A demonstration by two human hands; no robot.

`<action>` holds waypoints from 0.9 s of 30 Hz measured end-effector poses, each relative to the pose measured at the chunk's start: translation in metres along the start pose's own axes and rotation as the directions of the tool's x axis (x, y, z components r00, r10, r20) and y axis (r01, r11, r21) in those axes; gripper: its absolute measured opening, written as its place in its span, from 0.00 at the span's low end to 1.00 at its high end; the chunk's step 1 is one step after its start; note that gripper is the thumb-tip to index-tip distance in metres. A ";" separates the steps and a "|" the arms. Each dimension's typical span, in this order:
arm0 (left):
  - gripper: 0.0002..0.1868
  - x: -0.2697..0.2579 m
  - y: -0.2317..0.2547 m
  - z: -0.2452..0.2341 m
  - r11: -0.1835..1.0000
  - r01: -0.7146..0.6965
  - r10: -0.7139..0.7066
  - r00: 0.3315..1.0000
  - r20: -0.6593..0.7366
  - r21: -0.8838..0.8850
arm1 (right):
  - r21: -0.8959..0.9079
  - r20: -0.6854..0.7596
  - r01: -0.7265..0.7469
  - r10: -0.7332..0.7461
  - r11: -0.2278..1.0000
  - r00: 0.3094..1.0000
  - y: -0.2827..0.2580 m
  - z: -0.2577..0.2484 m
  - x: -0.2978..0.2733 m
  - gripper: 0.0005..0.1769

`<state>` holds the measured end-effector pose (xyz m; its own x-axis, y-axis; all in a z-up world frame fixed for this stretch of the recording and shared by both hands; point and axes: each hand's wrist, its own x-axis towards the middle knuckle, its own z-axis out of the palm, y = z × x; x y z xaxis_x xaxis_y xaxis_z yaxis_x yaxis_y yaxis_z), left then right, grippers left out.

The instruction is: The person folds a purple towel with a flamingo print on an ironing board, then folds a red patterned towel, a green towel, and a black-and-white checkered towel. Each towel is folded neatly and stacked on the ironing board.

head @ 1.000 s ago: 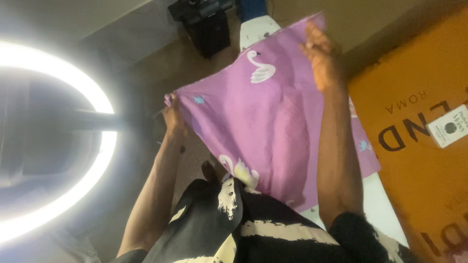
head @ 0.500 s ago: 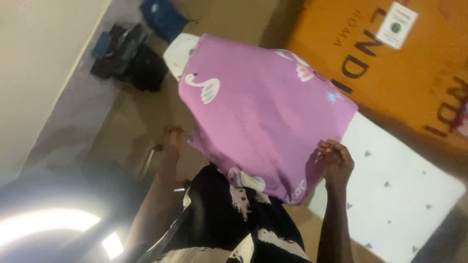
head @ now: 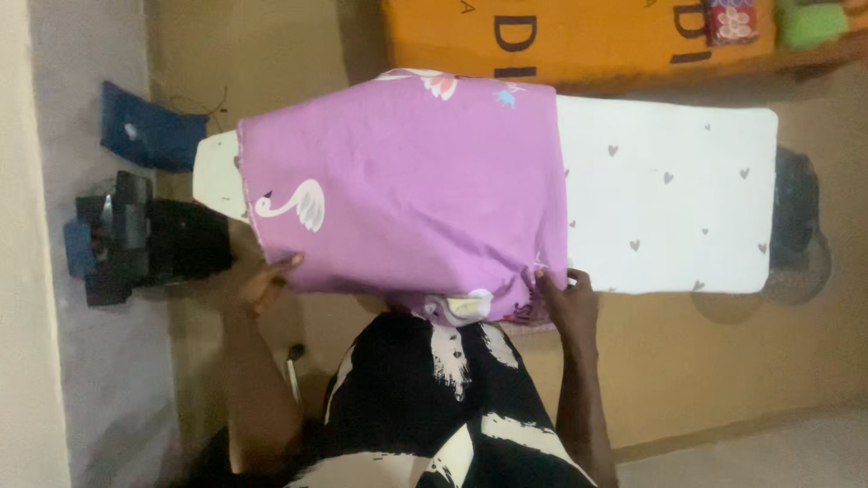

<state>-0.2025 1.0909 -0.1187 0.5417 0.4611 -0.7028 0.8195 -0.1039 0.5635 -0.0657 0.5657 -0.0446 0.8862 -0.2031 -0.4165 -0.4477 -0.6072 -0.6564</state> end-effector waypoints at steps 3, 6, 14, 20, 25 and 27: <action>0.39 -0.018 0.016 -0.038 1.000 0.007 -0.009 0.985 0.173 0.010 | 0.184 0.181 -0.132 0.098 0.974 0.979 -0.009 -0.006 -0.007 0.26; 0.41 -0.030 0.038 -0.062 0.950 -0.081 0.175 0.937 0.302 -0.301 | 0.387 0.259 -0.210 0.113 0.898 0.959 -0.019 -0.027 -0.006 0.27; 0.40 -0.055 0.149 -0.046 0.459 -0.437 0.681 0.732 -0.010 -0.773 | 0.858 0.408 -0.312 -0.170 0.409 0.897 -0.058 -0.091 0.061 0.26; 0.38 -0.064 0.296 -0.017 0.237 -0.659 0.836 0.512 -0.196 -0.713 | 0.890 0.140 0.027 -0.328 0.455 0.934 -0.186 -0.156 0.159 0.26; 0.31 -0.124 0.402 -0.018 0.064 -0.777 0.845 0.376 -0.381 -0.626 | 0.810 0.152 0.047 -0.287 0.585 0.946 -0.256 -0.213 0.223 0.26; 0.27 -0.153 0.402 -0.016 0.071 -0.817 0.822 0.373 -0.431 -0.573 | 0.797 0.120 0.133 -0.370 0.589 0.921 -0.232 -0.234 0.235 0.25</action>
<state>0.0414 0.9925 0.2221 0.7952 0.4661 0.3879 -0.4916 0.1209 0.8624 0.2746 0.4789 0.1570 0.9677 0.1300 -0.2159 -0.2411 0.2282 -0.9433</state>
